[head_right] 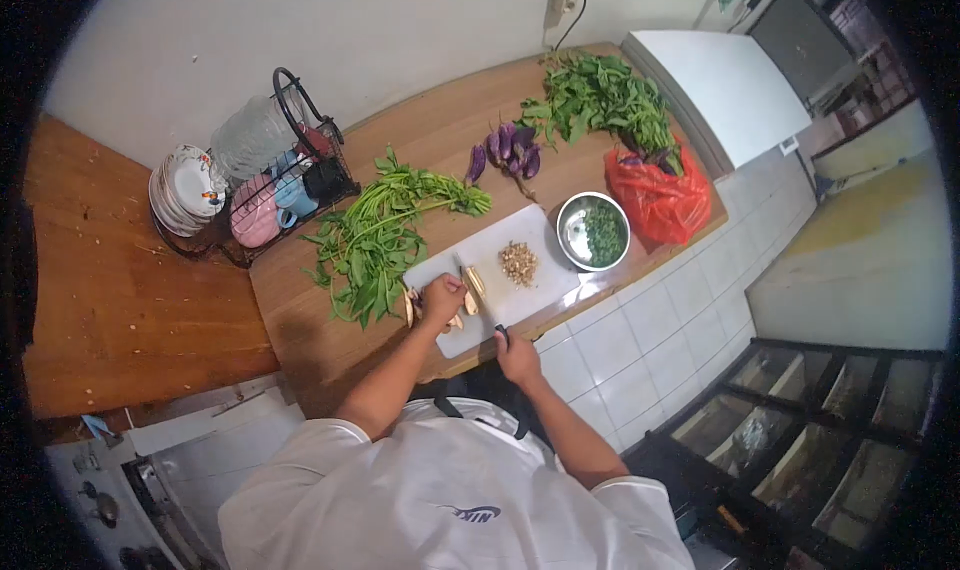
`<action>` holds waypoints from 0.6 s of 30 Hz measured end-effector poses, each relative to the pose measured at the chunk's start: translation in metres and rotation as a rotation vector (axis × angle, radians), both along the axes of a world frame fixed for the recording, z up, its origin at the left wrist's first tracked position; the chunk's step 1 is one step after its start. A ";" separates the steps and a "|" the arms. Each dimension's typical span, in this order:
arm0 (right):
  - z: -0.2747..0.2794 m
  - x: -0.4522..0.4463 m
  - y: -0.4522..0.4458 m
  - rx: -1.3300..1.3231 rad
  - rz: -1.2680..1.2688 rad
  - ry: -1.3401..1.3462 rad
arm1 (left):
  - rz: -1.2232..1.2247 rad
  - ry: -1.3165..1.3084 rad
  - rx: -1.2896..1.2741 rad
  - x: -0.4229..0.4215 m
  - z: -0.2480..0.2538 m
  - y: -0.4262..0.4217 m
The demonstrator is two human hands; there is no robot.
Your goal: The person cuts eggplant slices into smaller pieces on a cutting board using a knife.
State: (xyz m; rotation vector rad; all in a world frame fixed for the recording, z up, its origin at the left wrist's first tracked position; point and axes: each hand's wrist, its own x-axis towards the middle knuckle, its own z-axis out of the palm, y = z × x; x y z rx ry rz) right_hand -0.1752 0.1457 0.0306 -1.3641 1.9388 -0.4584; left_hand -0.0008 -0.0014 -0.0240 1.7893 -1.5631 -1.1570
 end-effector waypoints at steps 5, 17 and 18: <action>0.013 -0.011 0.023 0.143 -0.022 -0.112 | 0.047 -0.037 -0.058 -0.006 0.006 0.004; 0.010 -0.041 0.018 0.199 0.094 -0.123 | 0.124 -0.105 0.046 -0.015 0.008 0.006; 0.010 -0.042 0.016 0.236 0.105 -0.153 | 0.135 -0.082 0.059 -0.013 0.000 0.005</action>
